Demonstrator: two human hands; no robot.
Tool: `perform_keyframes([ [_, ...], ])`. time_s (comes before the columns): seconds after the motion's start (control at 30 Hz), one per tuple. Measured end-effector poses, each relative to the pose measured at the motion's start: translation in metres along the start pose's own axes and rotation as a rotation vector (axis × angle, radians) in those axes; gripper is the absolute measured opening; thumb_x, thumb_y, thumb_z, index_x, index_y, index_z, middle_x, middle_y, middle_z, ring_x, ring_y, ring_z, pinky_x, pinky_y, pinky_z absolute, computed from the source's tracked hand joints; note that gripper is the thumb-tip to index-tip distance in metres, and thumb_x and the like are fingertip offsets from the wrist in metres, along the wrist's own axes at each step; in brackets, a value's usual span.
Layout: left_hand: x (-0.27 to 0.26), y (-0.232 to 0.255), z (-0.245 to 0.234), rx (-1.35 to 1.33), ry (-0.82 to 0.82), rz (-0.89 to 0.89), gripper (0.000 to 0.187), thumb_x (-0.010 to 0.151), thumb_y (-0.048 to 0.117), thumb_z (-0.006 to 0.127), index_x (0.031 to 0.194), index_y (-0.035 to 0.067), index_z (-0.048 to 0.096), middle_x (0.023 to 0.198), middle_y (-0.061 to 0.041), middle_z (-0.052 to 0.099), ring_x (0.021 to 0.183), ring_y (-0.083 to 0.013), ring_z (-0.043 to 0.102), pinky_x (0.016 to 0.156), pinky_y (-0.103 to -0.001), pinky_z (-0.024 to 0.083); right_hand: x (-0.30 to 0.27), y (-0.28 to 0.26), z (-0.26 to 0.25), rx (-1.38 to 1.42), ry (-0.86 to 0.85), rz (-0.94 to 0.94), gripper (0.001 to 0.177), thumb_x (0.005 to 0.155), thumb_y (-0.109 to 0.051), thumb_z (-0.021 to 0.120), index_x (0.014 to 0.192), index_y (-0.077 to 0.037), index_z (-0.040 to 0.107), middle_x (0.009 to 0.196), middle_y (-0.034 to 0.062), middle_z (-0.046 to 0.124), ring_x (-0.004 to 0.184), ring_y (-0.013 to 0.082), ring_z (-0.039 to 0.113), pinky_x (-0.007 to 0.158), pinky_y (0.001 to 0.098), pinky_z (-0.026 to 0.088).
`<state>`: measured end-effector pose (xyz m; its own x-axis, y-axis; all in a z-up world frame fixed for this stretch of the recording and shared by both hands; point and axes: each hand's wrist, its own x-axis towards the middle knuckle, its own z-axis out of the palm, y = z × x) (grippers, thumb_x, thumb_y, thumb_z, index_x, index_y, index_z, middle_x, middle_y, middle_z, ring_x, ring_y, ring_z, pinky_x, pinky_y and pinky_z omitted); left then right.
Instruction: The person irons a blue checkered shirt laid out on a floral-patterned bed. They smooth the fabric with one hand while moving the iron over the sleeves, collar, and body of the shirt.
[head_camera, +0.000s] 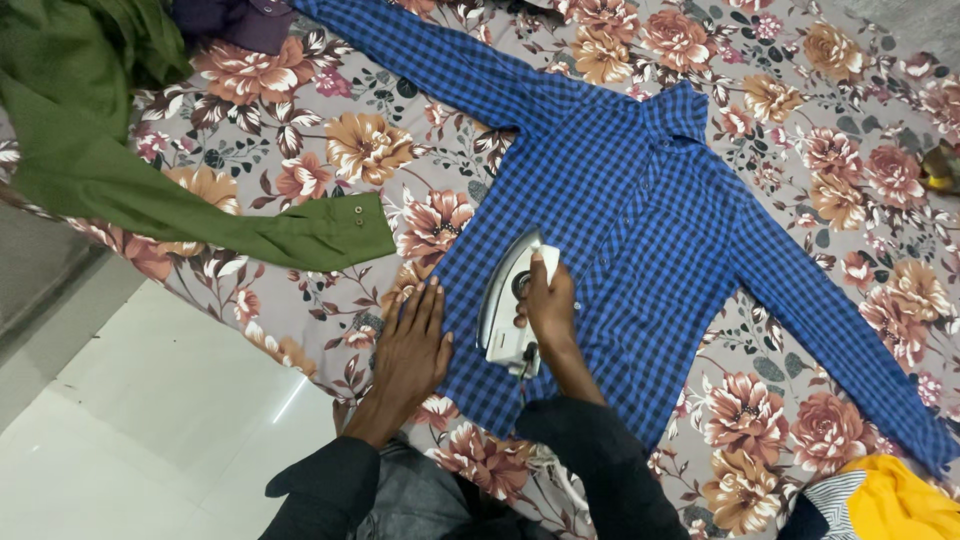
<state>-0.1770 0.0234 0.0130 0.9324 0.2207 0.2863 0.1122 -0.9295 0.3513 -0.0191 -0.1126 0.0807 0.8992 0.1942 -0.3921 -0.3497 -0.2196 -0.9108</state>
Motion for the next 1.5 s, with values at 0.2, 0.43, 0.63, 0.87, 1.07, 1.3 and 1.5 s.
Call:
perform_keyframes([
  [0.2, -0.002, 0.001, -0.002, 0.005, -0.019, 0.017, 0.062, 0.100, 0.030, 0.046, 0.149, -0.009, 0.042, 0.158, -0.021, 0.042, 0.151, -0.0300, 0.034, 0.125, -0.047, 0.020, 0.005, 0.006, 0.002, 0.129, 0.076, -0.012, 0.033, 0.106, -0.039, 0.047, 0.101, -0.007, 0.047, 0.065, 0.0004, 0.046, 0.046, 0.0098, 0.046, 0.037, 0.0275, 0.040],
  [0.43, -0.007, -0.002, -0.007, 0.010, -0.083, -0.039, 0.062, 0.101, 0.030, 0.044, 0.148, -0.011, 0.040, 0.154, -0.024, 0.042, 0.149, -0.0303, 0.034, 0.125, -0.047, 0.017, 0.037, -0.006, 0.009, 0.152, 0.132, -0.033, 0.031, 0.106, -0.036, 0.047, 0.098, -0.007, 0.048, 0.064, 0.0026, 0.048, 0.047, 0.0112, 0.046, 0.038, 0.0286, 0.040],
  [0.63, -0.006, -0.003, -0.011, -0.013, -0.016, -0.016, 0.062, 0.099, 0.030, 0.045, 0.146, -0.011, 0.042, 0.154, -0.024, 0.045, 0.148, -0.0324, 0.035, 0.123, -0.046, 0.018, 0.063, -0.007, 0.009, 0.124, 0.144, -0.010, 0.032, 0.106, -0.035, 0.045, 0.094, -0.006, 0.050, 0.062, 0.0034, 0.047, 0.045, 0.0135, 0.048, 0.036, 0.0307, 0.041],
  [0.87, -0.005, -0.003, -0.012, -0.017, -0.049, -0.033, 0.062, 0.100, 0.030, 0.046, 0.146, -0.011, 0.043, 0.152, -0.025, 0.046, 0.148, -0.0312, 0.035, 0.124, -0.046, 0.018, 0.078, -0.007, 0.005, 0.162, 0.165, -0.082, 0.031, 0.108, -0.034, 0.049, 0.096, -0.005, 0.048, 0.066, 0.0038, 0.049, 0.047, 0.0125, 0.048, 0.039, 0.0303, 0.042],
  [1.07, -0.010, -0.004, -0.014, -0.039, -0.029, -0.028, 0.066, 0.098, 0.034, 0.048, 0.147, -0.011, 0.041, 0.154, -0.025, 0.043, 0.148, -0.0328, 0.034, 0.123, -0.046, 0.018, 0.094, -0.001, 0.001, 0.124, 0.190, 0.042, 0.028, 0.105, -0.034, 0.046, 0.099, -0.008, 0.051, 0.063, 0.0026, 0.049, 0.045, 0.0139, 0.049, 0.038, 0.0313, 0.041],
  [1.3, -0.013, -0.009, -0.017, -0.022, -0.045, -0.033, 0.068, 0.100, 0.036, 0.048, 0.148, -0.010, 0.040, 0.156, -0.024, 0.040, 0.150, -0.0319, 0.031, 0.123, -0.046, 0.019, 0.116, -0.015, 0.005, 0.167, 0.135, -0.026, 0.030, 0.109, -0.035, 0.048, 0.101, -0.007, 0.047, 0.064, 0.0024, 0.046, 0.048, 0.0121, 0.046, 0.040, 0.0304, 0.042],
  [1.5, -0.017, -0.010, -0.018, -0.027, -0.025, -0.021, 0.069, 0.099, 0.038, 0.049, 0.148, -0.011, 0.039, 0.158, -0.026, 0.037, 0.151, -0.0339, 0.028, 0.125, -0.046, 0.018, 0.046, -0.010, 0.007, 0.254, 0.076, 0.031, 0.027, 0.106, -0.036, 0.047, 0.100, -0.010, 0.049, 0.063, -0.0005, 0.046, 0.046, 0.0095, 0.042, 0.039, 0.0276, 0.037],
])
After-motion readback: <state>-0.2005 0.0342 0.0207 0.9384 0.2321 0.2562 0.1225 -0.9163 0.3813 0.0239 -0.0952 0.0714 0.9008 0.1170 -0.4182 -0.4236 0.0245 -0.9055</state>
